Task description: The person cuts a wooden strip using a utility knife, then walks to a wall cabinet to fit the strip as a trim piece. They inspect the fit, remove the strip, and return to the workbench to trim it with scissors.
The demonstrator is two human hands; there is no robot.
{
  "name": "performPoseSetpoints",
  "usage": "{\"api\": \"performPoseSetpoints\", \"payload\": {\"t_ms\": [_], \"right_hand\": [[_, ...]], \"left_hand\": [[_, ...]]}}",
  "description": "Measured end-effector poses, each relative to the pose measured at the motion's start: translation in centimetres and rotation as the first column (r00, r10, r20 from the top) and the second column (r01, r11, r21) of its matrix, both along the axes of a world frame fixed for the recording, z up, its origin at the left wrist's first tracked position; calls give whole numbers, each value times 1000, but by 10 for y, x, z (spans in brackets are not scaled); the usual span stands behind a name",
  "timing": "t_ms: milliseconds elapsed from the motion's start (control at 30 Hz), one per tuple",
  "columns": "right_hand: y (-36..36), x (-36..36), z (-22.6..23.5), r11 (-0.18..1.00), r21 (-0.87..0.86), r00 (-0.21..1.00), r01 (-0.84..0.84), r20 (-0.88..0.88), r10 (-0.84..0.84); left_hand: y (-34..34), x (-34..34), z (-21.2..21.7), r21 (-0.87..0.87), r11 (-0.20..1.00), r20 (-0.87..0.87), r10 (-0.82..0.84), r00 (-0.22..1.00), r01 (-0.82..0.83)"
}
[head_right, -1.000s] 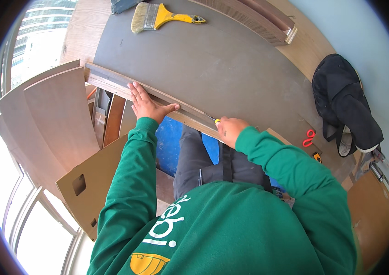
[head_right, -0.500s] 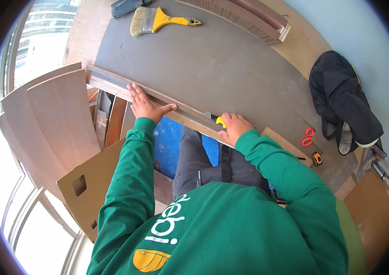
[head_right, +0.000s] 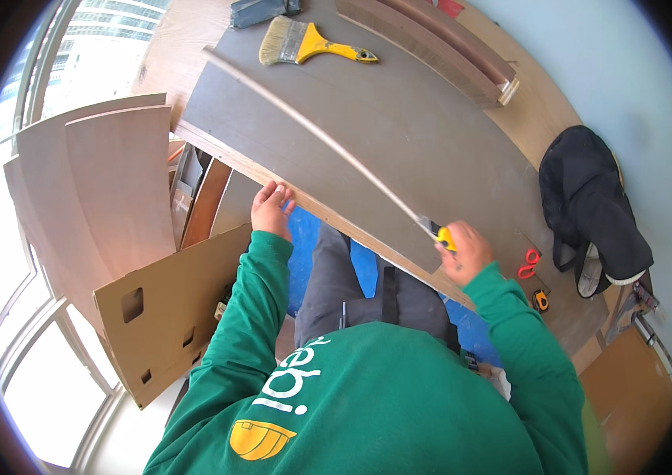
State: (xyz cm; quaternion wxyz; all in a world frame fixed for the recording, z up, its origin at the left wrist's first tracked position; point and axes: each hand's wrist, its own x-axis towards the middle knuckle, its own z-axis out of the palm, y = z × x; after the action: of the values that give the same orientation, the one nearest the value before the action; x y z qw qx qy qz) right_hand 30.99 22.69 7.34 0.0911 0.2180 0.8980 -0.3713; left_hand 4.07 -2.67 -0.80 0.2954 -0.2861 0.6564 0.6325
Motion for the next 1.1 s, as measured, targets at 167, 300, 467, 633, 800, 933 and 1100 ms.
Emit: {"api": "performPoseSetpoints", "payload": {"t_ms": [167,300,467,633,800,933,1100], "right_hand": [[37,30,3,982,184,999,27,-34,-21],[62,27,-12,979,202,1000,26,-3,-26],[67,11,-28,980,198,1000,18,-22,-14],[66,7,-40,973,225,997,55,-68,-40],[71,20,-52,958,281,998,65,-45,-54],[92,22,-72,945,314,995,98,-49,-87],[102,15,-74,931,348,994,113,-28,-110]], "left_hand": [[10,0,6,79,985,87,148,985,-155],[13,-8,-2,37,990,140,128,982,-134],[11,-17,7,55,993,174,89,981,-100],[11,-28,-2,124,986,259,73,963,-108],[23,-2,14,75,987,129,130,983,-141],[20,17,-1,58,986,166,144,976,-155],[27,20,9,35,988,181,139,974,-147]]}}
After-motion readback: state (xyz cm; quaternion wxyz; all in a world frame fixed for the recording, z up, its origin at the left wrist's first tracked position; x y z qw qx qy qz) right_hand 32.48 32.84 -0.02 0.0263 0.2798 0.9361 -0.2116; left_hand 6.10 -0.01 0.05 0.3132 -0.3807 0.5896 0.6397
